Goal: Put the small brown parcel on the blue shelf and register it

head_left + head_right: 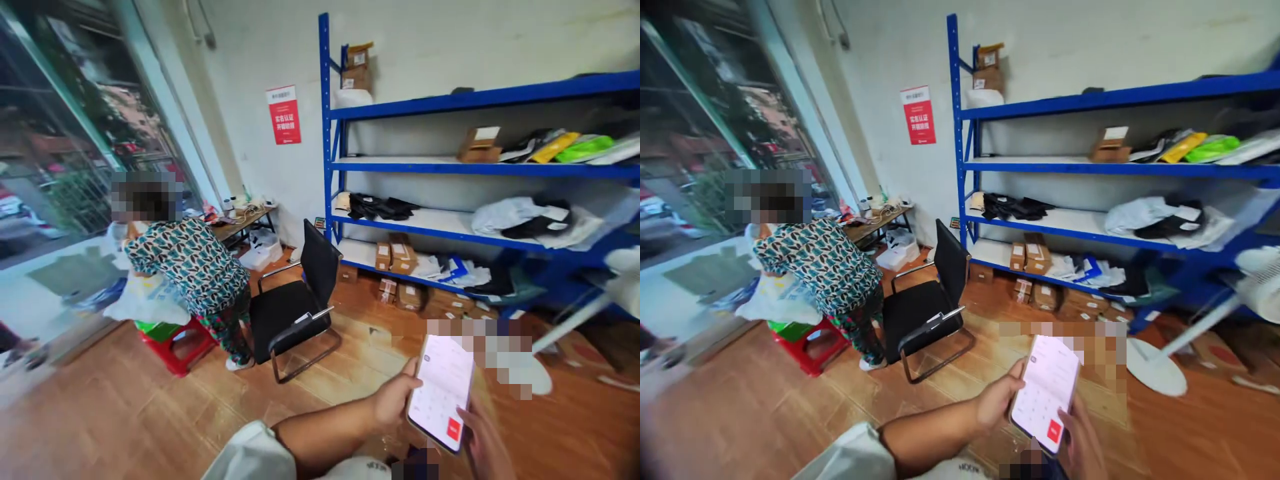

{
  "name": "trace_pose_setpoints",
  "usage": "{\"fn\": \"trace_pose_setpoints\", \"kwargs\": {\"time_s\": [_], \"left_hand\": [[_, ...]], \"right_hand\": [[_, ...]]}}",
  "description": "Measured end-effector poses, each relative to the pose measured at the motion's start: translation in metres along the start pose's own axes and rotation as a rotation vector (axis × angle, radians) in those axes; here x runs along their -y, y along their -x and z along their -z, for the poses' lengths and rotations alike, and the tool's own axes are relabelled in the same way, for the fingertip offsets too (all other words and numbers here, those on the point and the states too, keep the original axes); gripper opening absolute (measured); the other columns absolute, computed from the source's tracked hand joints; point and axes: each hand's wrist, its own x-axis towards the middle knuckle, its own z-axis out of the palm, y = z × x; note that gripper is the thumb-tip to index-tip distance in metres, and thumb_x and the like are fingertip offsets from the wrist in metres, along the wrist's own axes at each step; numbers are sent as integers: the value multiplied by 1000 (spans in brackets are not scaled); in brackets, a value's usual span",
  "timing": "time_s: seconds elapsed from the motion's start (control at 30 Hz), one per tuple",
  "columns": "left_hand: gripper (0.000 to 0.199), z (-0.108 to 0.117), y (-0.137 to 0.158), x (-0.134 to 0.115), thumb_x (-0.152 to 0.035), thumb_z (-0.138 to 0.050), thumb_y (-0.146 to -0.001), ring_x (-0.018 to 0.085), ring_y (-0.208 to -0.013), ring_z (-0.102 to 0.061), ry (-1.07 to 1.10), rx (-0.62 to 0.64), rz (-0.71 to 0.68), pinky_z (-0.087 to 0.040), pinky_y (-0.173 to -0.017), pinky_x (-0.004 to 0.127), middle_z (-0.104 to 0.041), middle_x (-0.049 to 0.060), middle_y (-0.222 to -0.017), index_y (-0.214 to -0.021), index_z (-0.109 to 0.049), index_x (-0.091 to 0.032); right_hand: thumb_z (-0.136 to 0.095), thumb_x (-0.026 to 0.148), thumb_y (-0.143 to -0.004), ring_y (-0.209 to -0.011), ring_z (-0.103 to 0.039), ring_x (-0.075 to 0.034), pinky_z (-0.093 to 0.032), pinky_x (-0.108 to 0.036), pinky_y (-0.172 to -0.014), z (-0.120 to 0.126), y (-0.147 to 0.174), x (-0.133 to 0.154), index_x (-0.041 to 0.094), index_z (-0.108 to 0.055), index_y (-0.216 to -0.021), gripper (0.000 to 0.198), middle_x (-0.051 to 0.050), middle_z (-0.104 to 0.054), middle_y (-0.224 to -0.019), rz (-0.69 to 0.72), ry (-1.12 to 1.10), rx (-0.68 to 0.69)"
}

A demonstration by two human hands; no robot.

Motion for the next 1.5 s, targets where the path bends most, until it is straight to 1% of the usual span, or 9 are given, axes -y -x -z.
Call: {"fn": "trace_pose_setpoints", "kwargs": {"time_s": [0.2,0.37,0.6,0.73,0.93,1.03,1.2,1.37,1.5], "left_hand": [[60,-25,-91,7,-35,-49,-81,29,-92,-64,-52,-13,129,-52,-53,30,-58,10,-126,-140,-39,-26],[64,-47,-167,32,-34,-48,-85,26,-93,-64,-78,-100,156,-53,-49,23,-57,9,-129,-146,-30,-31],[67,-48,-295,67,-36,-53,-87,26,-91,-65,-201,-126,289,-56,-48,26,-57,10,-129,-148,-26,-32],[66,-51,-400,86,-35,-53,-88,25,-90,-66,-220,-62,366,-58,-54,28,-59,9,-128,-148,-27,-32],[70,-79,-548,135,-32,-54,-81,29,-103,-62,-53,123,597,-60,-69,39,-59,5,-130,-147,-29,-33],[74,-111,-605,176,-31,-56,-80,29,-108,-60,-60,200,735,-60,-73,41,-57,6,-133,-147,-27,-32],[73,-192,-675,270,-32,-54,-79,31,-111,-59,-63,341,930,-59,-74,44,-56,8,-134,-147,-27,-28],[67,-298,-724,390,-31,-49,-86,30,-109,-60,-118,465,1024,-60,-73,41,-58,10,-132,-149,-27,-25],[61,-393,-755,495,-41,-50,-91,29,-108,-62,-160,501,1034,-60,-73,37,-60,11,-129,-147,-33,-24]], "right_hand": [[-54,31,-77,-99,-63,-29,-52,-38,-80,42,-92,37,24,-63,-107,32,-6,-71,-105,-74,-177,213],[-54,25,-84,-90,-60,-22,-48,-33,-78,89,-164,26,25,-54,-116,32,-2,-66,-104,-30,-190,271],[-60,13,-68,-91,-57,-21,-47,-31,-77,166,-263,6,24,-44,-128,63,-2,-61,-108,83,-172,378],[-55,16,-75,-103,-55,-22,-45,-33,-87,208,-337,0,24,-44,-132,59,-3,-60,-118,54,-207,255],[-50,20,-79,-119,-50,-26,-36,-40,-102,294,-426,-3,24,-53,-129,50,-3,-61,-125,10,-263,-121],[-52,22,-78,-119,-51,-27,-36,-41,-102,348,-447,-9,24,-56,-127,49,-3,-62,-128,-9,-338,-312],[-57,35,-88,-90,-62,-21,-47,-34,-81,463,-450,-21,25,-54,-124,38,-2,-67,-110,-41,-374,-575],[-85,24,-62,-90,-63,-21,-49,-31,-78,614,-434,-32,21,-53,-126,72,-4,-69,-107,18,-353,-621],[-69,40,-76,-79,-64,-20,-47,-30,-73,751,-433,-36,19,-65,-103,34,-3,-71,-93,42,-393,-827]]}}
